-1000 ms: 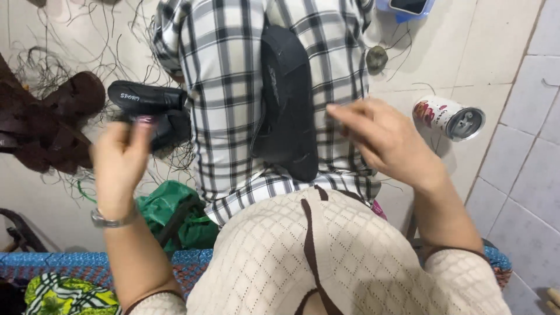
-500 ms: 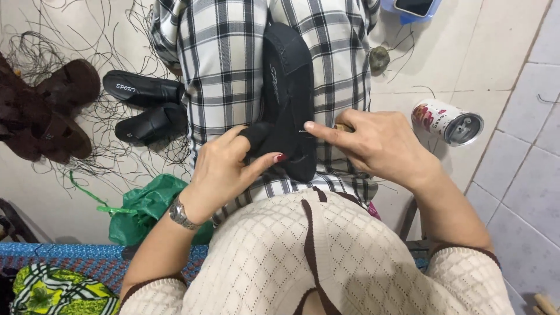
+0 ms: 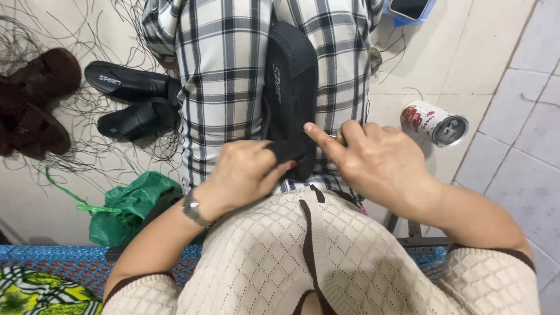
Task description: Hand-sewing the strap of a black sandal to its sole using a needle and thread.
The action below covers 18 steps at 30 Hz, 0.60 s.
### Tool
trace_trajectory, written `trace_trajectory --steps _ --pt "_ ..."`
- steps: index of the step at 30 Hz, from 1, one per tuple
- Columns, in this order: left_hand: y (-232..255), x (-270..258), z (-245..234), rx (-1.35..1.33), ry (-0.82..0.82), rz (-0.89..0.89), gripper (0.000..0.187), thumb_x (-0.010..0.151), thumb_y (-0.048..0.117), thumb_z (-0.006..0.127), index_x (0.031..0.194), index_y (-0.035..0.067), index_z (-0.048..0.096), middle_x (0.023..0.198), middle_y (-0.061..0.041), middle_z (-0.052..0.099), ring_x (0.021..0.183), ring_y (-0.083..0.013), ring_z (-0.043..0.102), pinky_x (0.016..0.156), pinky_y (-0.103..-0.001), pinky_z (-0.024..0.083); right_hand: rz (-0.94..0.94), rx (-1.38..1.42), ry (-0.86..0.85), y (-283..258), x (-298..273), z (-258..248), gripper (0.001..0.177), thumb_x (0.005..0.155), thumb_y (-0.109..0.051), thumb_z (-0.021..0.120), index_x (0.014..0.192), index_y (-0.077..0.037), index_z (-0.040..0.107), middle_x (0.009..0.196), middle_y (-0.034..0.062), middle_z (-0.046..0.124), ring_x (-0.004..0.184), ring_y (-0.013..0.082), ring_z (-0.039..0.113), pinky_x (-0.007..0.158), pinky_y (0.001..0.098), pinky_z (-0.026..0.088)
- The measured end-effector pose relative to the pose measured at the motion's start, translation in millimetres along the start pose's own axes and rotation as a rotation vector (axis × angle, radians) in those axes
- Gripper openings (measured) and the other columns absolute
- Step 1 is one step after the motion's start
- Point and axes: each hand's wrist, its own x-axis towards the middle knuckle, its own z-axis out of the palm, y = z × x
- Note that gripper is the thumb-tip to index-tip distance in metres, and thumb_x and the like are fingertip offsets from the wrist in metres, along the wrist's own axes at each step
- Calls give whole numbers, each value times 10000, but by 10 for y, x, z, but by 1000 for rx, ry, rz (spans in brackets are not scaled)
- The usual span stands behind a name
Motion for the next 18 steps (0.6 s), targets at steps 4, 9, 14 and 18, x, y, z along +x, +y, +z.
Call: trace_trajectory --steps 4,9,14,18 --pt "68 134 220 183 190 154 154 946 94 617 798 55 606 647 -51 581 506 -208 560 442 -362 476 -15 -114 -12 -56 49 -34 641 867 -17 592 1465 -247 594 713 9 571 439 88 481 310 245 391" --pt "-26 64 411 242 290 181 316 943 8 620 671 102 490 652 -57 513 508 -199 517 394 -358 416 -69 -76 58 -56 154 59 623 749 -11 613 1339 -193 695 776 7 602 468 81 473 349 249 404" --pt "-152 -8 678 129 454 252 134 867 18 581 744 37 631 740 -192 638 569 -291 665 506 -345 524 -15 158 202 -22 153 297 478 763 -45 633 1193 -188 787 863 119 702 608 246 698 546 322 566" --pt "-138 1 597 106 454 249 135 853 12 589 732 43 640 725 -186 641 550 -272 664 493 -332 520 -38 294 224 43 247 368 509 747 20 650 1192 -176 797 846 152 721 603 269 701 520 346 568"
